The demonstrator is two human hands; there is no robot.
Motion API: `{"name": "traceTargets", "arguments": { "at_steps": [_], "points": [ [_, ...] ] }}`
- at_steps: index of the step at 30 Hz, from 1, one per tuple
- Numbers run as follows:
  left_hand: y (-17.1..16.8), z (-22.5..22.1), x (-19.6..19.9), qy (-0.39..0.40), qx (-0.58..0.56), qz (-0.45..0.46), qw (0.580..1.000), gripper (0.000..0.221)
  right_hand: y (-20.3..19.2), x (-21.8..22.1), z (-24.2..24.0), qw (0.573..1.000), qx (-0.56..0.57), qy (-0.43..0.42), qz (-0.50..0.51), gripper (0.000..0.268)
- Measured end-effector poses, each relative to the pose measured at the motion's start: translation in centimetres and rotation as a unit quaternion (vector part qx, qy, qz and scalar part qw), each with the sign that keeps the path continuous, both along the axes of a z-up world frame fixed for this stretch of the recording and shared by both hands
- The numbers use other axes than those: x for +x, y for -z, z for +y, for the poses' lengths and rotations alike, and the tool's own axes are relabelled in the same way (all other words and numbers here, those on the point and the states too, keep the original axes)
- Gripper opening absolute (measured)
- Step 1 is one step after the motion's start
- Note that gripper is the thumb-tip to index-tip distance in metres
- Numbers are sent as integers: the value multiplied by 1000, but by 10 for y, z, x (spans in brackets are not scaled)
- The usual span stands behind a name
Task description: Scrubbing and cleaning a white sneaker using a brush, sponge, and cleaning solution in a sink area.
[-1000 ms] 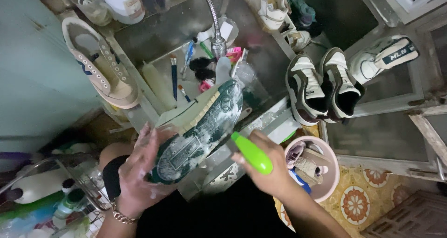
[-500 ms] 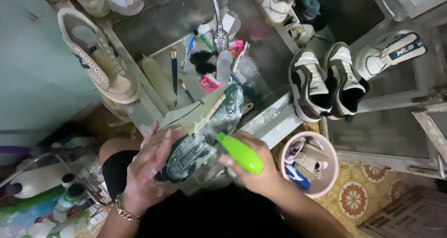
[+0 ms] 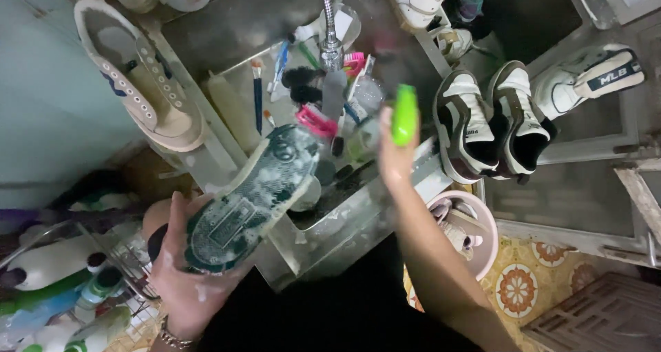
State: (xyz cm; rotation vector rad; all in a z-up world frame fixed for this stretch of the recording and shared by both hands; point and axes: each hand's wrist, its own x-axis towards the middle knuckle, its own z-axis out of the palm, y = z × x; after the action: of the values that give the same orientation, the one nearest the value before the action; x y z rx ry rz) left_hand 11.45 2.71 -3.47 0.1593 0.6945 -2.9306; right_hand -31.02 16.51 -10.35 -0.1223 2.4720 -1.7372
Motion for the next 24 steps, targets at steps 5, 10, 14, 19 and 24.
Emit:
{"name": "traceTargets", "arguments": {
  "at_steps": [5, 10, 14, 19, 24],
  "points": [
    [-48, 17, -34, 29, -747, -622, 233, 121, 37, 18, -70, 968, 64, -156, -185, 88],
    [25, 8, -19, -129, -790, -521, 298, 77, 154, -35, -94, 807, -110, -347, -464, 77],
    [123, -4, 39, -11, -173, -416, 893, 74, 38, 2, -122, 763, 446, -435, -169, 61],
    [-19, 19, -16, -114, -744, -533, 386, 107, 172, -43, -118, 677, 476, -553, -96, 58],
    [70, -38, -8, 9, -756, -569, 323, 62, 160, -55, -122, 745, 415, -500, -153, 47]
  ]
}}
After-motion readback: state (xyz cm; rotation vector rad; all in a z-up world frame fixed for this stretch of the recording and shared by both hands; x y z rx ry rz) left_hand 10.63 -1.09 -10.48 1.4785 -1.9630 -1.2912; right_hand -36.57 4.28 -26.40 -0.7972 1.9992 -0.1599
